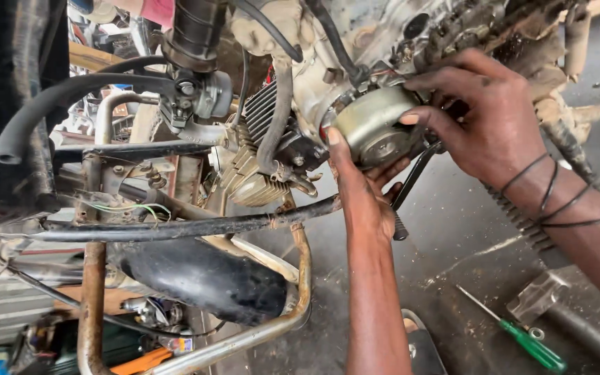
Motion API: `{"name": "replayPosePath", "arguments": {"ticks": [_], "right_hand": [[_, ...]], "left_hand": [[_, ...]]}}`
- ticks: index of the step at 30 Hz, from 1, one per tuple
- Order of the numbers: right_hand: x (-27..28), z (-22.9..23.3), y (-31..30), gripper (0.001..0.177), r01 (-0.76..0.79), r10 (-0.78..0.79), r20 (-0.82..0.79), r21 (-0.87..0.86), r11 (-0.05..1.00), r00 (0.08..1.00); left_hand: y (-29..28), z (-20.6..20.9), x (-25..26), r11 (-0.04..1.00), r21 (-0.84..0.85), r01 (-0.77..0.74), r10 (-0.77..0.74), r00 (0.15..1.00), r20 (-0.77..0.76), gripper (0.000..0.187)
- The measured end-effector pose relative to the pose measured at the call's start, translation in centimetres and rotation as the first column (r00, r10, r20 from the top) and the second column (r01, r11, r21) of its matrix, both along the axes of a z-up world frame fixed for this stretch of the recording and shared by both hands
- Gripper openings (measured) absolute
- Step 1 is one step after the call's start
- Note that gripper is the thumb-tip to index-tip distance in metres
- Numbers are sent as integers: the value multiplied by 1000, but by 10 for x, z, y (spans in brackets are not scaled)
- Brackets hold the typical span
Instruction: Repairing the flywheel/magneto assembly of a motorcycle engine using a hammer and screwdriver.
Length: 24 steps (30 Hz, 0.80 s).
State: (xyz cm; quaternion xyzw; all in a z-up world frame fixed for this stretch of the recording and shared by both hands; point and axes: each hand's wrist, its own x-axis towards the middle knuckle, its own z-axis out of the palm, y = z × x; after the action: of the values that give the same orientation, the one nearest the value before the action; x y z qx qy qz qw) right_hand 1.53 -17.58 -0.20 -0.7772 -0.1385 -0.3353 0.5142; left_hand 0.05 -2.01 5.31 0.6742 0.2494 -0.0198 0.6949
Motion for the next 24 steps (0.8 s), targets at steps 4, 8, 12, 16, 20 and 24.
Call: {"name": "replayPosePath", "arguments": {"ticks": [4, 8, 12, 16, 20, 24], "right_hand": [[-5, 20, 4, 25, 22, -21, -21, 67, 997, 1000], [-2, 15, 7, 21, 34, -32, -61, 27, 999, 998], [-7, 17, 9, 22, 59, -60, -50, -20, 998, 997], [-4, 26, 8, 22, 39, -38, -78, 18, 999, 996], [-2, 6, 8, 26, 115, -127, -72, -154, 981, 989], [9, -2, 12, 16, -180, 279, -268, 341, 922, 922]], "left_hand": [[8, -7, 0, 1000, 20, -10, 10, 1000, -3, 99], [2, -9, 2, 999, 2, -35, 34, 999, 40, 99], [0, -15, -3, 994, -19, -111, 111, 993, 46, 97], [-3, -11, 4, 994, 2, -110, 110, 989, 96, 97], [4, -9, -1, 995, 43, -89, 87, 996, 31, 96], [13, -8, 4, 996, 86, -18, 15, 999, 37, 101]]}}
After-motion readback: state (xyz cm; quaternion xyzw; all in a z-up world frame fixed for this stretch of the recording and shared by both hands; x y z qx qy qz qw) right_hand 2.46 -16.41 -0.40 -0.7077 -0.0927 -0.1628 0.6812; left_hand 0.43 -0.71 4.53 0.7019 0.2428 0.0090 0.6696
